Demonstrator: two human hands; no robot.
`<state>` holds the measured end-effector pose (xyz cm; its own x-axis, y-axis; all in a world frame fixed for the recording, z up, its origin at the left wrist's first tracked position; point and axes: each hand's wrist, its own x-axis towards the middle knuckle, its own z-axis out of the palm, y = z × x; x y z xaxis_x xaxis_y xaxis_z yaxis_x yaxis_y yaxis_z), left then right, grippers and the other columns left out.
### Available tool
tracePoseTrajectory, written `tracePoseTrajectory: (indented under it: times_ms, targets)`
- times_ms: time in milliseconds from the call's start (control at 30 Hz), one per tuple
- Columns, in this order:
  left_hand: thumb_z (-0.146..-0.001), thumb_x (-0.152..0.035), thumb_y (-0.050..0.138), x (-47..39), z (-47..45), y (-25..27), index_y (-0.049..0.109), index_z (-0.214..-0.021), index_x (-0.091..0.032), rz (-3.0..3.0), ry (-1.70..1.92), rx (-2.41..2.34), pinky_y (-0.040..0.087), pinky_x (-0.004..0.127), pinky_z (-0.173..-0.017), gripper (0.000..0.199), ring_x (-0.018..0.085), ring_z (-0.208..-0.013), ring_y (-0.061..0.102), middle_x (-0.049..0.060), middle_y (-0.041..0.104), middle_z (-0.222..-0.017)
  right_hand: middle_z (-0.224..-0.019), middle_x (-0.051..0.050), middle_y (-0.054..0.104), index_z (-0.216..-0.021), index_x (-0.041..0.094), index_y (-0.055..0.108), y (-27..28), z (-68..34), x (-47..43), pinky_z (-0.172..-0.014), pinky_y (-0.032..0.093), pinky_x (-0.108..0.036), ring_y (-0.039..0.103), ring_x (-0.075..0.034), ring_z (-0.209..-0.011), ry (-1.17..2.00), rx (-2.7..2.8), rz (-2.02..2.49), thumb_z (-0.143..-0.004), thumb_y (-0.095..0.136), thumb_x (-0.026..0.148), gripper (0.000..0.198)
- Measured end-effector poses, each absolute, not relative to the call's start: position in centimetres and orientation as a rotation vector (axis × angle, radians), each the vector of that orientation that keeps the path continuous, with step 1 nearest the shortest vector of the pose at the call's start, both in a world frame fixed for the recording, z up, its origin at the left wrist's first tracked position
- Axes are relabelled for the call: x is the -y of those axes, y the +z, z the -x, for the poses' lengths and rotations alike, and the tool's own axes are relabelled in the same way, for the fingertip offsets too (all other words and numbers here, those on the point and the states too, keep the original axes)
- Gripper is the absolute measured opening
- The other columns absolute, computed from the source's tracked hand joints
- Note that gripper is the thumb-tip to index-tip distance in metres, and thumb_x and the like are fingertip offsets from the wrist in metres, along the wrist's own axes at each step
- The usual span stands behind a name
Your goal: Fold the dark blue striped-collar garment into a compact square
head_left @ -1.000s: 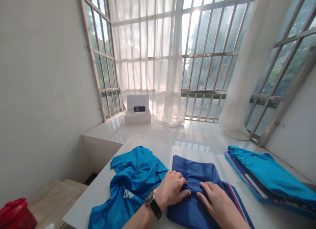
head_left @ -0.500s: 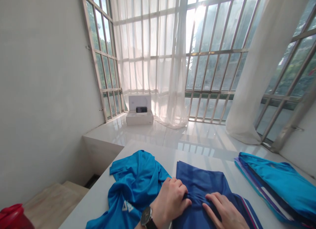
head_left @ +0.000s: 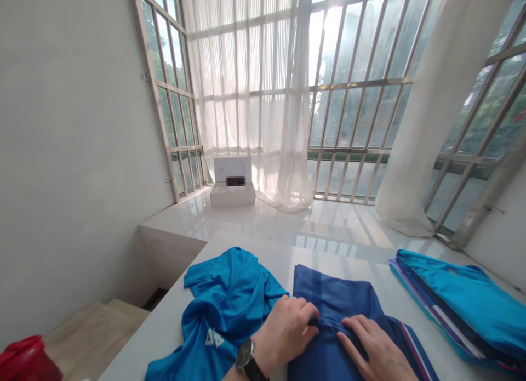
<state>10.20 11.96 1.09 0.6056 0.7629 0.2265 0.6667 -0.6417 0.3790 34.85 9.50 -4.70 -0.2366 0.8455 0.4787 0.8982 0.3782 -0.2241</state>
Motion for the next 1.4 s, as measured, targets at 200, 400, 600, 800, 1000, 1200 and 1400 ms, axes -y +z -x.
tracePoseTrajectory:
  times_ms: [200,400,600,800,1000,1200,1400]
  targets:
    - [-0.097,-0.031,0.058,-12.0,-10.2,0.8,0.063,-0.104,-0.025,-2.623,0.492,-1.212,0.052,0.033,-0.085,0.011,0.023,-0.094,0.068,0.002,0.072,-0.099,-0.098,-0.004,0.074,-0.1,0.029,0.07,-4.9,-34.8,-9.3,-0.078,0.061,-0.036,0.073,-0.022,-0.085,-0.087,2.094,1.526,-0.093,0.053,0.051,0.029]
    - [-0.101,-0.034,0.047,-11.9,-10.2,0.7,0.062,-0.097,-0.022,-2.632,0.469,-1.274,0.053,0.033,-0.078,0.02,0.023,-0.088,0.069,0.004,0.072,-0.094,-0.098,-0.006,0.074,-0.099,0.028,0.071,-5.0,-34.8,-9.3,-0.077,0.06,-0.035,0.073,-0.022,-0.084,-0.105,2.064,1.522,-0.094,0.051,0.053,0.033]
    - [-0.101,-0.031,0.044,-11.9,-10.5,1.0,0.063,-0.098,-0.022,-2.609,0.474,-1.292,0.052,0.033,-0.079,0.021,0.023,-0.087,0.069,0.004,0.073,-0.093,-0.099,-0.006,0.074,-0.1,0.027,0.071,-4.5,-34.5,-9.1,-0.078,0.06,-0.035,0.073,-0.022,-0.085,-0.078,2.066,1.525,-0.094,0.051,0.052,0.032]
    - [-0.102,-0.034,0.043,-12.1,-10.7,0.2,0.064,-0.088,-0.02,-2.56,0.517,-1.415,0.051,0.031,-0.077,0.029,0.022,-0.088,0.066,0.006,0.07,-0.092,-0.095,-0.005,0.073,-0.099,0.027,0.071,-4.3,-34.6,-9.2,-0.078,0.059,-0.034,0.072,-0.021,-0.082,-0.067,2.066,1.486,-0.097,0.047,0.051,0.034]
    - [-0.098,-0.037,0.05,-12.6,-10.6,-0.7,0.065,-0.089,-0.022,-2.354,0.594,-1.465,0.048,0.028,-0.074,0.023,0.021,-0.087,0.066,0.003,0.071,-0.091,-0.091,-0.003,0.071,-0.096,0.027,0.071,-4.2,-35.0,-9.3,-0.076,0.059,-0.032,0.071,-0.019,-0.08,0.001,2.068,1.513,-0.1,0.041,0.042,0.034]
    - [-0.095,-0.031,0.055,-12.7,-10.4,-0.3,0.067,-0.089,-0.022,-2.278,0.623,-1.547,0.046,0.028,-0.072,0.016,0.019,-0.085,0.064,0.002,0.069,-0.093,-0.091,-0.004,0.072,-0.094,0.027,0.072,-4.9,-35.8,-9.6,-0.078,0.061,-0.033,0.071,-0.02,-0.082,-0.029,2.02,1.513,-0.098,0.044,0.043,0.032]
    - [-0.096,-0.032,0.059,-12.9,-10.2,0.4,0.07,-0.089,-0.022,-2.425,0.581,-1.44,0.046,0.028,-0.079,0.017,0.02,-0.091,0.063,0.003,0.07,-0.094,-0.095,-0.007,0.074,-0.088,0.028,0.073,-4.2,-35.9,-9.5,-0.078,0.062,-0.037,0.073,-0.024,-0.086,-0.264,1.933,1.425,-0.096,0.046,0.048,0.035]
